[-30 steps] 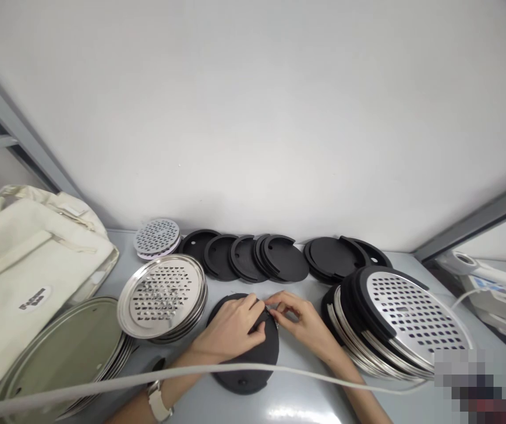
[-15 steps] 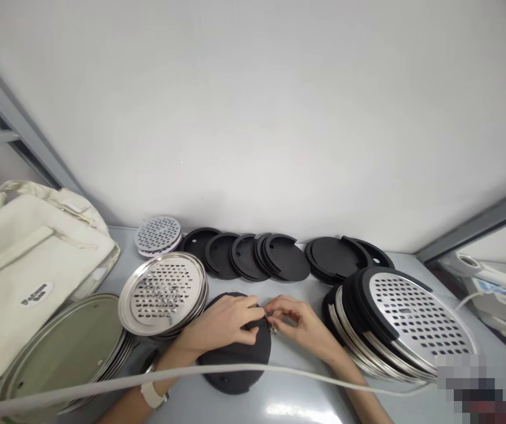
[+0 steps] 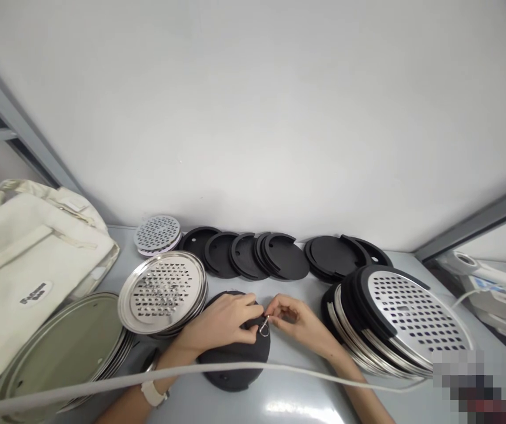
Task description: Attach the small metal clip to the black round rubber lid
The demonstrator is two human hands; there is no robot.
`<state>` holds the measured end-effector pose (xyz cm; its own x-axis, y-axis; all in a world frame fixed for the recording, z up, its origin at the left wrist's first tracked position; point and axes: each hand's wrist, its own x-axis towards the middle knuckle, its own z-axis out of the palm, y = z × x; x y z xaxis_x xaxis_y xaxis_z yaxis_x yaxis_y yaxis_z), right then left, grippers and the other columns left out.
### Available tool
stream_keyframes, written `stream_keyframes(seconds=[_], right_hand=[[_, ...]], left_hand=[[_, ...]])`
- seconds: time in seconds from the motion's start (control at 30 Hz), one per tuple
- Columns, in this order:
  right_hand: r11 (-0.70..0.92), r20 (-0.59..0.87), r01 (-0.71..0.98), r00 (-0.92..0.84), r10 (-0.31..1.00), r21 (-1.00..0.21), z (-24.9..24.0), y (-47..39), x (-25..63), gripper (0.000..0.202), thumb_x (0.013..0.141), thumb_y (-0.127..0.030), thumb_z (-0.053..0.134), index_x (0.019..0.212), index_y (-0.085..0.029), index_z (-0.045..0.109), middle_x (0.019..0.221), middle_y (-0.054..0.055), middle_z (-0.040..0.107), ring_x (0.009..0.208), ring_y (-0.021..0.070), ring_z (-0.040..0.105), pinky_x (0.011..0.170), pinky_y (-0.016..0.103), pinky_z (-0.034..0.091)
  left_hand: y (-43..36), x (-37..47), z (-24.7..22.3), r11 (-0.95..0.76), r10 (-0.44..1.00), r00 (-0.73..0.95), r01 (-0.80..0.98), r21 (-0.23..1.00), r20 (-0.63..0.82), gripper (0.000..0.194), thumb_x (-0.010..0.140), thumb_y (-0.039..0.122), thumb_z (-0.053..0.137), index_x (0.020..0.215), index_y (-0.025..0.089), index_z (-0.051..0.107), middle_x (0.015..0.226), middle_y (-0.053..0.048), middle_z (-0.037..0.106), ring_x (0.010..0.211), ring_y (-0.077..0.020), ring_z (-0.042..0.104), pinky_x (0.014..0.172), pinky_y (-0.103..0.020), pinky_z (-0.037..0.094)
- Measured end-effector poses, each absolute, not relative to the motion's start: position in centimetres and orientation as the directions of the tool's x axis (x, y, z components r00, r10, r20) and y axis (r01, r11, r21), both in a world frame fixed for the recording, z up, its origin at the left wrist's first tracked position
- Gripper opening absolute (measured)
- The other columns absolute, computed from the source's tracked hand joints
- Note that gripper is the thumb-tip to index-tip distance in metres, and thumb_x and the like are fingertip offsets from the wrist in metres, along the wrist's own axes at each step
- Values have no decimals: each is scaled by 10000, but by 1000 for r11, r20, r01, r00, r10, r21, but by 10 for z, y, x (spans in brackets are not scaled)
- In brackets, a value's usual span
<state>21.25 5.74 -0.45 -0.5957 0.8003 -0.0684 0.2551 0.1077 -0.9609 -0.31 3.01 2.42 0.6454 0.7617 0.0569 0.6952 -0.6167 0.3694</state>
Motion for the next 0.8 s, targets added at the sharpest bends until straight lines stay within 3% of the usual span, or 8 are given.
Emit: stream_keyframes(seconds=[0.23,0.43,0.6,0.8], right_hand=[[-15,-73,101,-596,800,-995,3,59,219,229,835,-372,614,934,-177,548,726,-8,567,682,128,562,685,265,458],[-83,-130,104,-618,775,-991,1,59,219,178,814,-333,624,846,-163,586,652,-21,543,613,115,544,629,257,463],[-126,-130,50,-613,779,-991,-3,59,216,266,831,-376,605,1009,-186,553,717,-27,539,606,110,557,590,250,473],[-177,-182,76,-663,726,-981,-3,58,215,285,847,-437,583,880,-154,574,679,13,617,619,135,606,638,289,511]], left_hand=[[30,-3,25,-620,760,646,693,369,64,107,806,243,591,786,198,496,802,31,489,694,-123,500,630,-266,321],[29,-2,26,-614,766,640,699,366,61,97,822,245,559,775,196,489,800,24,490,686,-127,489,625,-264,311],[29,-2,25,-614,766,639,700,365,62,95,811,241,578,792,201,495,808,26,499,697,-130,502,630,-265,318],[29,-2,25,-604,775,630,712,358,55,98,810,247,579,789,199,497,805,22,496,688,-131,502,627,-265,323]])
